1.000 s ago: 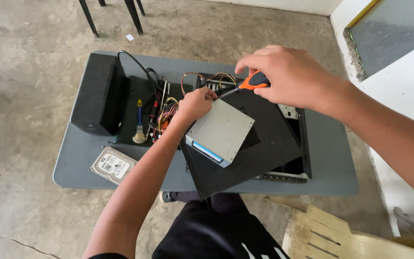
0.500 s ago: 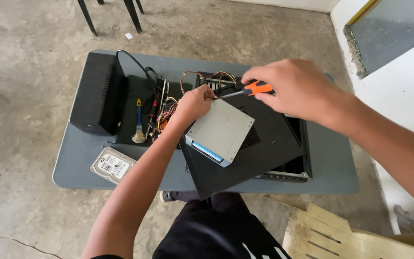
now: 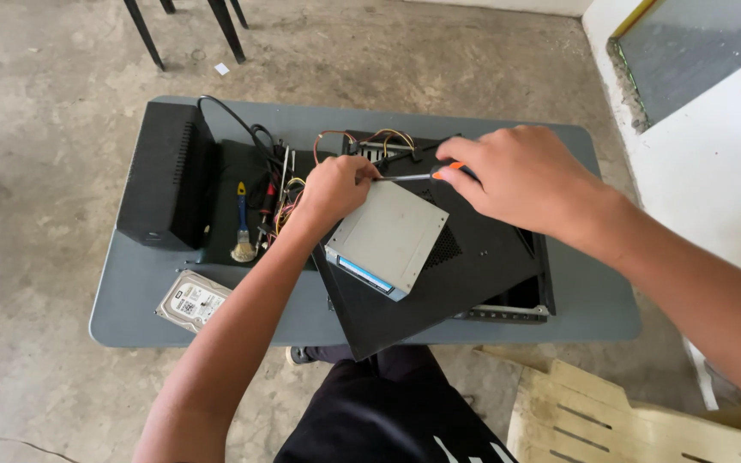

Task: Disassembling a desktop computer by removing the power supply and optical drive using a screwdriver and pliers

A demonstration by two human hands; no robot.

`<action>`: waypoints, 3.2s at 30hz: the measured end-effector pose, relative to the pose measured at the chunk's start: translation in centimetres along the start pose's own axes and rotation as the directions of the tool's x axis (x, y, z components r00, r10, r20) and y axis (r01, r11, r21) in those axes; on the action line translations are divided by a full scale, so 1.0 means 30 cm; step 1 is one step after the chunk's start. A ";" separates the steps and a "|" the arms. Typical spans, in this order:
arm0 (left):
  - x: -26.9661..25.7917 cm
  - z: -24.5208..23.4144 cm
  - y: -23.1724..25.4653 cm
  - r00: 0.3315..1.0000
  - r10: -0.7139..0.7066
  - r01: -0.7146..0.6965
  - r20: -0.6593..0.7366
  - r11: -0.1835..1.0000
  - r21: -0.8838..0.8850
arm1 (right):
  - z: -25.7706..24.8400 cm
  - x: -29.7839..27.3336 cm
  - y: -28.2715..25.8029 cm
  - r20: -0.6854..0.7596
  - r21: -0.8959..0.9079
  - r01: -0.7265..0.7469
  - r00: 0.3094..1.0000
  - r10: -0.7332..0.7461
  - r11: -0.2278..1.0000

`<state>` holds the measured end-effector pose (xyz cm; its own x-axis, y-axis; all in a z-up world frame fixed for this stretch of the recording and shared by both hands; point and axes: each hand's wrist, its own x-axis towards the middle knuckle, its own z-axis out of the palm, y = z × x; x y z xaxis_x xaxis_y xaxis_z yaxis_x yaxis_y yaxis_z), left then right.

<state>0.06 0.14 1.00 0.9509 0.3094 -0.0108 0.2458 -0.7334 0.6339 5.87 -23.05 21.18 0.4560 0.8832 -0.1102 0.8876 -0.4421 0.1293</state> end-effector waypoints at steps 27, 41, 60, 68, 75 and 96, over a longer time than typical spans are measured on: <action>0.184 0.174 -0.051 0.910 0.414 -0.308 0.027 0.630 0.713 | 0.895 -0.303 0.094 -0.315 0.941 -0.010 0.335 0.888 0.338; 0.165 0.215 -0.019 0.992 0.114 -0.043 -0.060 0.732 0.680 | 1.048 -0.206 0.132 -0.514 0.723 -0.221 0.460 0.724 0.654; 0.112 0.131 0.001 0.999 -0.008 0.038 -0.050 0.763 0.645 | 1.032 -0.204 0.099 -0.361 0.747 -0.327 0.531 0.767 0.578; 0.228 0.102 -0.097 0.996 0.087 -0.071 0.004 0.784 0.617 | 1.016 -0.207 0.092 -0.355 0.744 -0.332 0.540 0.763 0.581; 0.234 0.105 0.000 0.997 0.035 -0.073 0.067 0.669 0.740 | 1.019 -0.198 0.096 -0.374 0.748 -0.322 0.517 0.770 0.580; 0.226 0.104 0.045 0.945 -0.208 -0.071 0.253 0.624 0.778 | 0.976 -0.203 0.078 -0.366 0.759 -0.318 0.513 0.776 0.568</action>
<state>7.42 -0.64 -0.61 0.8949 0.2915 -0.3378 0.2323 -0.9508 -0.2051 7.09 -34.05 -6.71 0.8989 0.1670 0.4051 0.4091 -0.6507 -0.6397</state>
